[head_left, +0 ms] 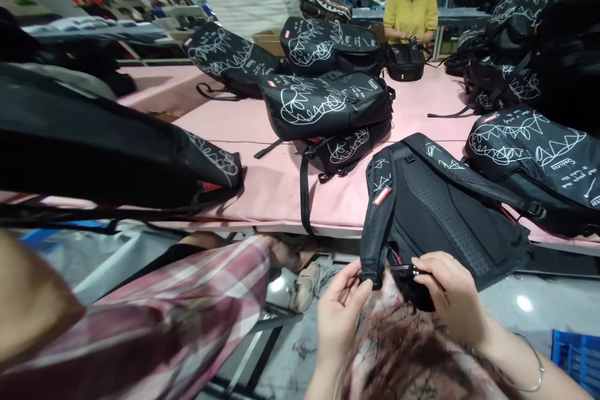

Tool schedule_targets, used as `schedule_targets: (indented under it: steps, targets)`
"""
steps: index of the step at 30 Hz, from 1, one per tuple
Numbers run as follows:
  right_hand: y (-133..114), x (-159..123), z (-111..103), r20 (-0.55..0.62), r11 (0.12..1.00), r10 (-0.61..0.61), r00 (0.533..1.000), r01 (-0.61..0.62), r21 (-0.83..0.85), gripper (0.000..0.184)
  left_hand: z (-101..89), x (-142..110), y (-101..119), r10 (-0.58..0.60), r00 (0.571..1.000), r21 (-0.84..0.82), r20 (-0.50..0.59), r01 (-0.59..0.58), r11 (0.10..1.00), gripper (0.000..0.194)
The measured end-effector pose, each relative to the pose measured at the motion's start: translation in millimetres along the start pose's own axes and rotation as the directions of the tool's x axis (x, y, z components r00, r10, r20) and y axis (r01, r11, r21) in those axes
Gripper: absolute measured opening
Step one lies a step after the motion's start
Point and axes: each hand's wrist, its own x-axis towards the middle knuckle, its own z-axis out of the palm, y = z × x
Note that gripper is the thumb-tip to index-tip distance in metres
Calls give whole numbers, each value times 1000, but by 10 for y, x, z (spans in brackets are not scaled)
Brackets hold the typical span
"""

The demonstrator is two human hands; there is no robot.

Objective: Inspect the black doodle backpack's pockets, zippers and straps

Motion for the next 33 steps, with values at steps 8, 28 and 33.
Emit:
schedule_targets:
  steps: [8,28,33]
  targets:
    - [-23,140,-96,47,990,-85,995,90,-111,18,138,-24,56,66,997,187,34,-72,980,34]
    - [135,216,-42,11,995,-59,998,58,79,18,244,-16,110,56,995,307,83,-79,948,31]
    - [58,293,-79,72,828,293,954,-290,480,19,341,-22,100,39,999,237,-17,-34,971,38]
